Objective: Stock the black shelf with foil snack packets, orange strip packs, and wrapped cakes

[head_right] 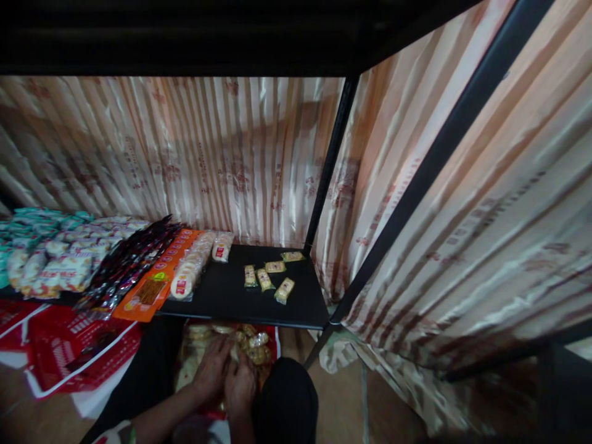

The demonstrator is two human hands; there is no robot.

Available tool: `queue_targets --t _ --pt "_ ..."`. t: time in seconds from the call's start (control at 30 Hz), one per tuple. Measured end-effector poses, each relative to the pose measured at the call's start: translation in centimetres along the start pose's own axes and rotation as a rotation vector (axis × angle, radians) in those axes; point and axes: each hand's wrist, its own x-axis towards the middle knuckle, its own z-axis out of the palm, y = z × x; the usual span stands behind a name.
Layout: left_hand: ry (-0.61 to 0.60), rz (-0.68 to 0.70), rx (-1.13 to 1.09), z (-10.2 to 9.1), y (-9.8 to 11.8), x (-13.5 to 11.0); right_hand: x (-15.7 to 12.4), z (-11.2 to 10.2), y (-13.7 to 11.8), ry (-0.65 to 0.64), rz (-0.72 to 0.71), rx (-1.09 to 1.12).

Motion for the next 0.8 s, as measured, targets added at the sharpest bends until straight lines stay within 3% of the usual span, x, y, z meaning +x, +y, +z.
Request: queue_targets --t 0.17,0.37,0.67,0.8 --pt "0.076 -0.005 -0.108 0.1 0.6 0.1 -0.1 -0.8 0.0 0.049 0.05 0.031" --pt "0.068 0.0 -0.2 -1.6 0.8 0.4 0.0 -2.0 -0.2 0.065 0.041 0.187" --pt "0.063 0.054 -0.278 -4.7 -1.3 0.7 0.6 -3.1 -2.6 0.083 0.067 0.364" --pt "0.09 0.053 -0.54 -5.6 -2.4 0.7 1.1 -3.4 -3.8 0.093 0.079 0.44"
